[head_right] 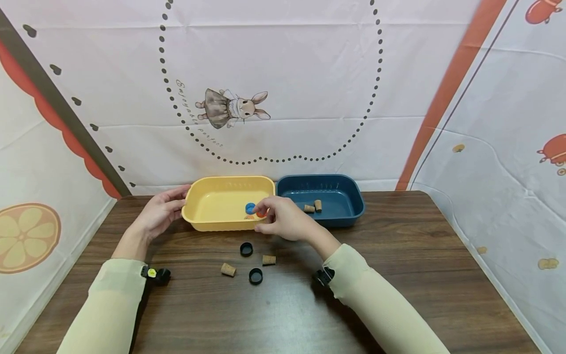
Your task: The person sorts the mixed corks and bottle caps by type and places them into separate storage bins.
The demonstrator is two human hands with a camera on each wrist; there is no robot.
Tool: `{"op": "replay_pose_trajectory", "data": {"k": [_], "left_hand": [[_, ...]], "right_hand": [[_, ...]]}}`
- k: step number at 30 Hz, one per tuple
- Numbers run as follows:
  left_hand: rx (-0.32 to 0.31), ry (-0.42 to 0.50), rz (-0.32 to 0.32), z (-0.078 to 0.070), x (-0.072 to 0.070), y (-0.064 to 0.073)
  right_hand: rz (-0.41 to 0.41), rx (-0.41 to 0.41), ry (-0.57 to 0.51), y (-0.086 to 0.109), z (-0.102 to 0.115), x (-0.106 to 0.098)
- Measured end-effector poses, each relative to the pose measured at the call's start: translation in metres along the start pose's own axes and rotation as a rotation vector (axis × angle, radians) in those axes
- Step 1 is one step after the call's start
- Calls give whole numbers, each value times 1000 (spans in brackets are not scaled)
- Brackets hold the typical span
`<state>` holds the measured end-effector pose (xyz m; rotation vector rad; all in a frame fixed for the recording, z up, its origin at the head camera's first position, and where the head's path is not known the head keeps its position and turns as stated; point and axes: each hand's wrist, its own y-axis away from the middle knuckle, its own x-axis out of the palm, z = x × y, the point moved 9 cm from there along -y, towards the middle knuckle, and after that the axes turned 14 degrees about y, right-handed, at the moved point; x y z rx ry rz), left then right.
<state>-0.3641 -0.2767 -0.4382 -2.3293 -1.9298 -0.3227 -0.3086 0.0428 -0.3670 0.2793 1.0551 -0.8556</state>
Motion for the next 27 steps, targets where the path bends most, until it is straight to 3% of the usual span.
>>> {"op": "replay_pose_trajectory", "data": {"k": [13,27], "left_hand": [[6,-5,-1,1,0,-1],[-1,-3,-10,1,-1,-1]], "right_hand": [[113,-32,-3,26,-4,15],[255,-43,4,42,-8,35]]}}
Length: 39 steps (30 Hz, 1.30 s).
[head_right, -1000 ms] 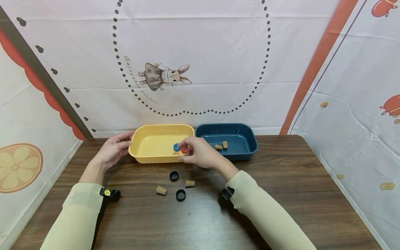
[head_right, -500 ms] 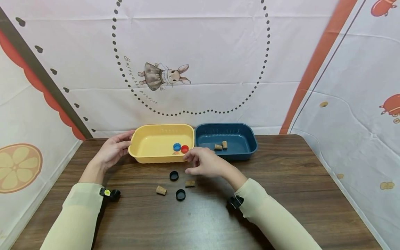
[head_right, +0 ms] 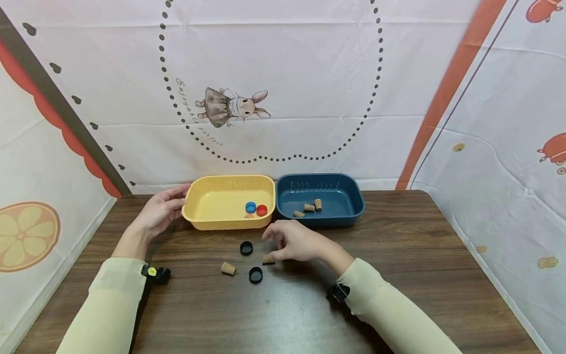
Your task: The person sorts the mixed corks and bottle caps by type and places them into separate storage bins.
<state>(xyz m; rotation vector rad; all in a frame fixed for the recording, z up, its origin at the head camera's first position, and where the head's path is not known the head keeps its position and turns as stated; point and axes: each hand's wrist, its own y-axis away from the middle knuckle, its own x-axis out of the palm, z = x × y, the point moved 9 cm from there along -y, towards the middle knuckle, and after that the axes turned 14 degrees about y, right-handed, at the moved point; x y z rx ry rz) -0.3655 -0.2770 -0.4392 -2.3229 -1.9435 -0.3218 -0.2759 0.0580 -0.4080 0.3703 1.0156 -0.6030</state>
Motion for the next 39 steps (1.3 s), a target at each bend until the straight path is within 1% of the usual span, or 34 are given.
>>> {"op": "replay_pose_trajectory", "data": {"k": [6,9,12,20,27,34,39], "left_hand": [[7,-3,3,-2,2,1],[-3,7,-6,-2,1,2],[-12,8,1,-2,1,1],[-12,12,1,-3,1,1],[-12,11,1,-2,1,1],[-16,19,-2,-2,1,1],[-19,19,-6,-1,1,2]], "right_hand": [[38,4,-20,0,-4,8],[61,3,-29,0,-4,13],[74,3,-33,-1,-5,16],[106,-1,-19,-4,-5,21],[114,-19,-12,-7,-3,24],[127,-10,7,-7,-5,26],[136,-19,3,-7,-4,27]]}}
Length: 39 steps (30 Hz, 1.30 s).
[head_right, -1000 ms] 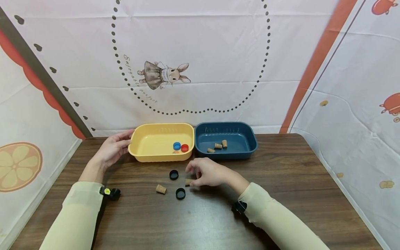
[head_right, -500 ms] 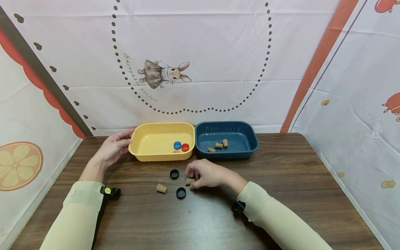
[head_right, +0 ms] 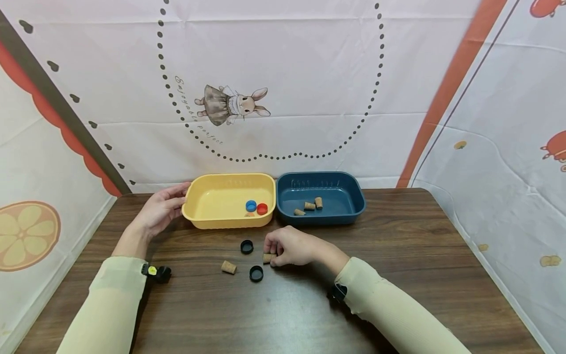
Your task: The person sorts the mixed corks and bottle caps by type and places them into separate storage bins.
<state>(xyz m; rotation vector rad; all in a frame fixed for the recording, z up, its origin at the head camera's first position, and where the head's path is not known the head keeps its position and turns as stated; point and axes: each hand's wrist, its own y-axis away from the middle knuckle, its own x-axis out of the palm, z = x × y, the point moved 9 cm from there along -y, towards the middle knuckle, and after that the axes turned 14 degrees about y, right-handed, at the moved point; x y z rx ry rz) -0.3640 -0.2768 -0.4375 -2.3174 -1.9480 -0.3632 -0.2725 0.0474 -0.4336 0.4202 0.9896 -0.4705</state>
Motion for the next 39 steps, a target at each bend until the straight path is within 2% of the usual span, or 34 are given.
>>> {"op": "replay_pose_trajectory", "data": {"k": [7,11,21,28,39], "left_hand": [[13,-8,4,0,1,0],[13,-3,5,0,1,-1],[10,-15,6,2,0,-3],[5,-9,6,3,-1,-3],[4,-9,1,4,-1,-3]], "right_hand": [[-49,-25,11,2,2,-5],[-94,-10,-11,7,0,-11],[-237,19,-103,21,-5,-36],[-336,18,-95,30,-8,-52],[-427,88,-117,44,-23,-77]]}}
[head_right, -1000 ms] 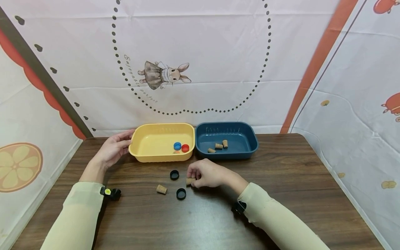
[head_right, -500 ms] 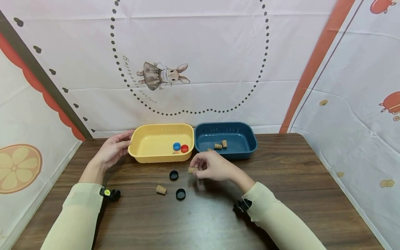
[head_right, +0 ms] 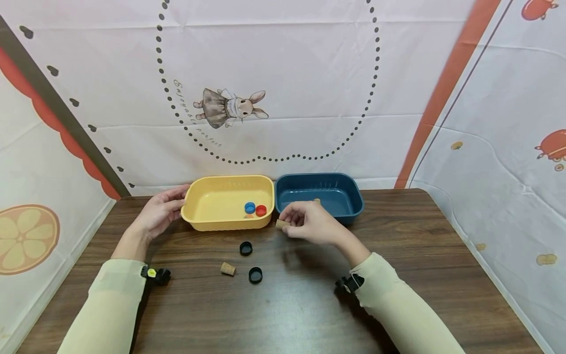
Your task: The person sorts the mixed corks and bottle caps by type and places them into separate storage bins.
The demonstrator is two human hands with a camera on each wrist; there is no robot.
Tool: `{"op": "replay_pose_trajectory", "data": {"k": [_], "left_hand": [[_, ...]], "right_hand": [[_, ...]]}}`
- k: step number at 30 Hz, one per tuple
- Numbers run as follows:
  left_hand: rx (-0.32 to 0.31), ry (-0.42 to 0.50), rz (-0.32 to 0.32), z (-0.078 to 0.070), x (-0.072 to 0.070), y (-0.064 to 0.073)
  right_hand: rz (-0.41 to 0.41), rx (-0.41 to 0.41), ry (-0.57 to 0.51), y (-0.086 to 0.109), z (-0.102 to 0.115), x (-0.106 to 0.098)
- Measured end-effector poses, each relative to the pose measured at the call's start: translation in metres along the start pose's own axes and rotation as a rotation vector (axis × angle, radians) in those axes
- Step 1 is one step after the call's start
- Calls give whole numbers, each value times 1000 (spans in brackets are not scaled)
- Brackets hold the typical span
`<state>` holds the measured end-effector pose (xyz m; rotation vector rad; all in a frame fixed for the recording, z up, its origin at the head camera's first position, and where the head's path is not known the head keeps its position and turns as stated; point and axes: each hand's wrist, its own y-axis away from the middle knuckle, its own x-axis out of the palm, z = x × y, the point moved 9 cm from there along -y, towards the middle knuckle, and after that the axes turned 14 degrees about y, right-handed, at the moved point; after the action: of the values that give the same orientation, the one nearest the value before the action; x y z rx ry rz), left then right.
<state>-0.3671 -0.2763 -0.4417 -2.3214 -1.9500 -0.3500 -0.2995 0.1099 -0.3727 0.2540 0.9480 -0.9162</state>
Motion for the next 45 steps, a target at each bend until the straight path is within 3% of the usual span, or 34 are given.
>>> {"op": "replay_pose_trajectory", "data": {"k": [21,37,45], "left_hand": [[16,17,1,-4,0,4],[14,44,14,-1,1,2],[16,46,22,0,2,0]], "right_hand": [[-125,125,68,7,-48,-63],[-178,277,200,13,-102,-85],[-185,312,221,13,-114,-89]]}}
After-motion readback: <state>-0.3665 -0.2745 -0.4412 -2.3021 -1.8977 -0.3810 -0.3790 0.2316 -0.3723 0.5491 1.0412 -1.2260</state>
